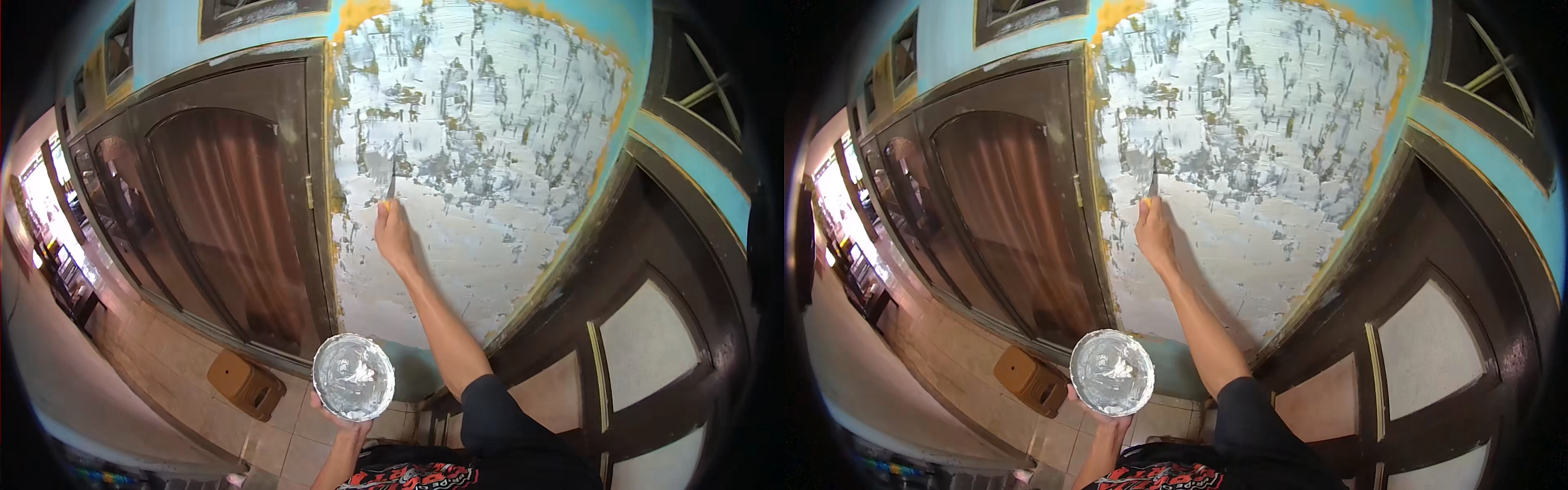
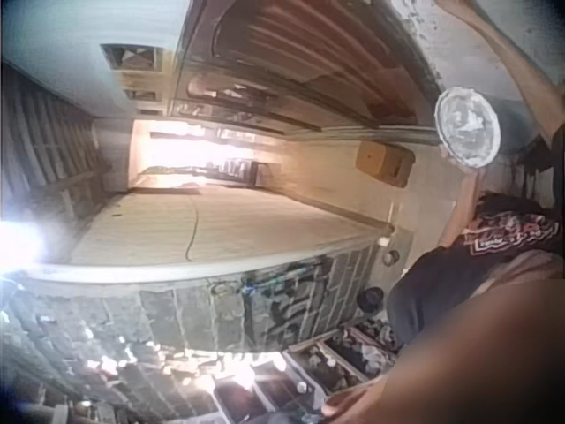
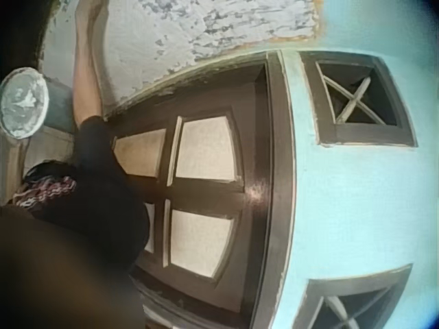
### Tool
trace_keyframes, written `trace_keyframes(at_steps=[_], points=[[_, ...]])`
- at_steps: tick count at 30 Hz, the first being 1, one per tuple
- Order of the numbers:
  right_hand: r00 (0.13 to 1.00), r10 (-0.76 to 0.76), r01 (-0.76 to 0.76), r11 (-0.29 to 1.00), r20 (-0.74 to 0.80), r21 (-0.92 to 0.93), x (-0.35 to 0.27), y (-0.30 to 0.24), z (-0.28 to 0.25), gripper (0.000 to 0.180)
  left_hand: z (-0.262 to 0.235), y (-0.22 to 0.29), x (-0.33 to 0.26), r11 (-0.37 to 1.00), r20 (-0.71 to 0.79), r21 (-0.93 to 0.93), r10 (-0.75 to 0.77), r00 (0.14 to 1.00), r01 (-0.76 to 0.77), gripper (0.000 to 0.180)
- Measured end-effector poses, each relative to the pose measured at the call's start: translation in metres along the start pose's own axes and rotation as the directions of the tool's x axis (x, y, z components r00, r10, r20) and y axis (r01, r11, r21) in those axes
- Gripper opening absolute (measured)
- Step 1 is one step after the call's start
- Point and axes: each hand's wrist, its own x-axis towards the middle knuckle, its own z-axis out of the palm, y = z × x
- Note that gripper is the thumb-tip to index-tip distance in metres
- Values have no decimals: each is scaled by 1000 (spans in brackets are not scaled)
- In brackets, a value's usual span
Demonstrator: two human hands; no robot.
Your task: Patching a damaged ceiling with joint compound using a putty knife.
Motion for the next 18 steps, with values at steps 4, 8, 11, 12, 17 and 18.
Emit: trace_keyframes(at_steps=[4, 8, 11, 12, 17, 18], points=[[953, 148, -182, 977, 263, 108, -76, 20, -20, 21, 1, 7, 2, 999, -60, -31, 7, 998, -9, 85], [941, 163, -239, 941, 297, 238, -137, 6, -75, 22, 17, 14, 8, 992, -153, -102, -93, 984, 78, 83], [890, 215, -319, 924, 401, 213, -162, -8, -123, 24, 23, 9, 16, 991, -68, -104, -98, 993, 90, 84], [882, 257, -350, 919, 394, 184, -172, -13, -136, 25, 27, 7, 19, 988, -81, -121, -106, 991, 96, 84], [935, 146, -139, 989, 322, -46, -197, -38, -191, 39, 38, -8, 32, 986, -141, -101, -146, 979, 133, 82], [931, 162, -152, 987, 328, -54, -203, -41, -198, 39, 42, -12, 32, 982, -139, -122, -160, 977, 143, 82]])
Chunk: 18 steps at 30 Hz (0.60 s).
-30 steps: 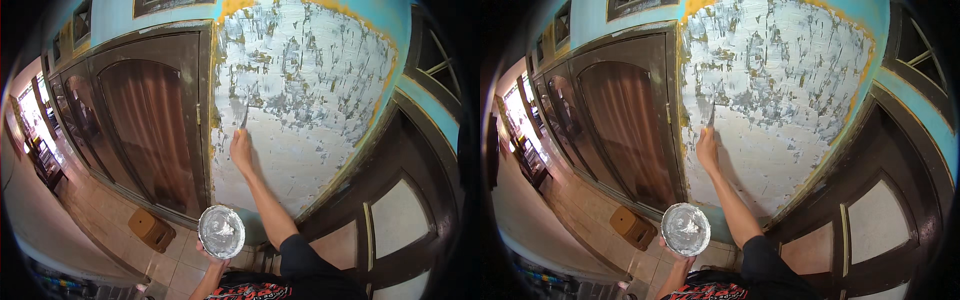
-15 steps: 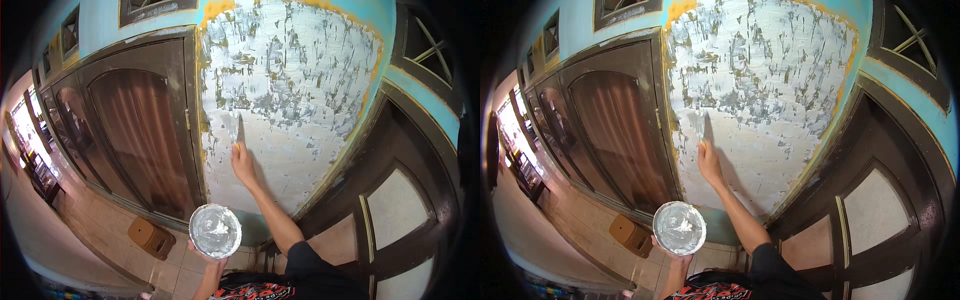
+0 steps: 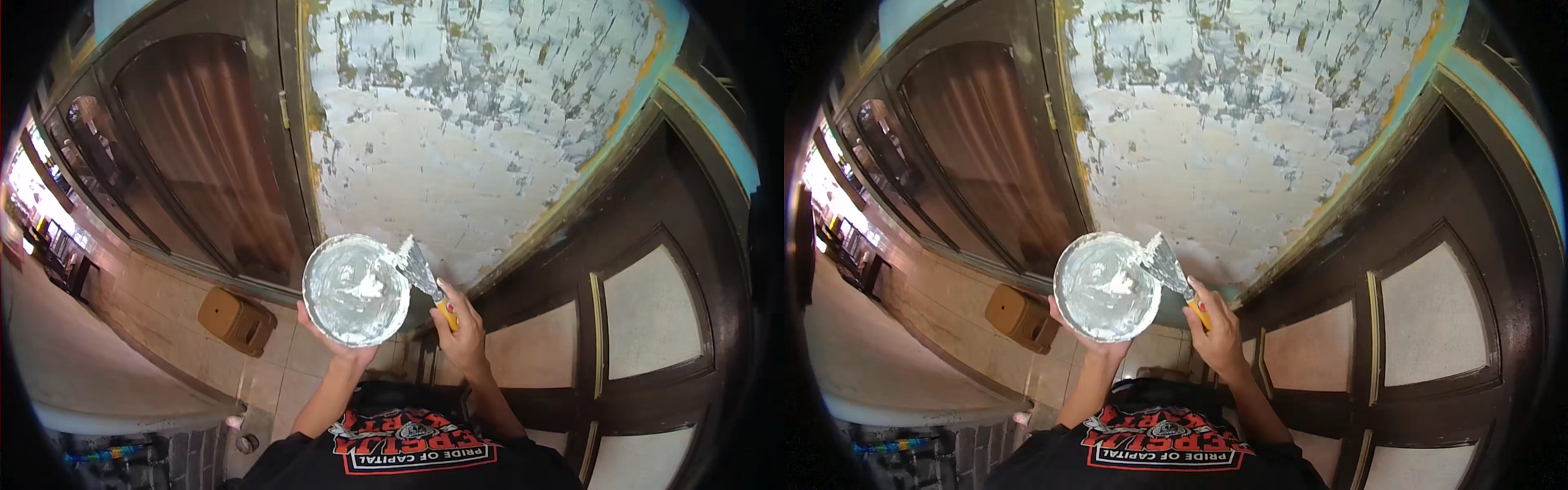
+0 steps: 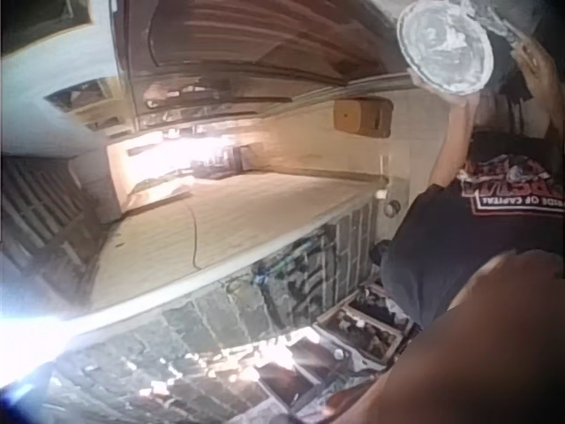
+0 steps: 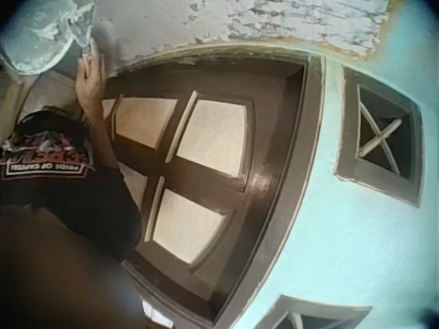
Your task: Patching a damaged ceiling with joint compound using a putty knife.
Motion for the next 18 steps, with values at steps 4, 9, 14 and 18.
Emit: trace_keyframes(at_steps=[4, 9, 14, 18], points=[[987, 119, -123, 992, 104, 32, -30, -15, -13, 41, 7, -17, 4, 997, -16, 28, -65, 998, 66, 79], [994, 69, -33, 921, 79, -389, -50, -13, -33, 40, 1, -25, 14, 993, 0, -40, -114, 993, 114, 76], [991, 94, -23, 835, 100, -549, -56, -15, -69, 40, -1, -27, 16, 987, -62, -3, -159, 985, 159, 75], [986, 152, -100, 859, 65, -503, -54, -11, -82, 37, -4, -33, 13, 982, -16, -16, -189, 982, 189, 77]])
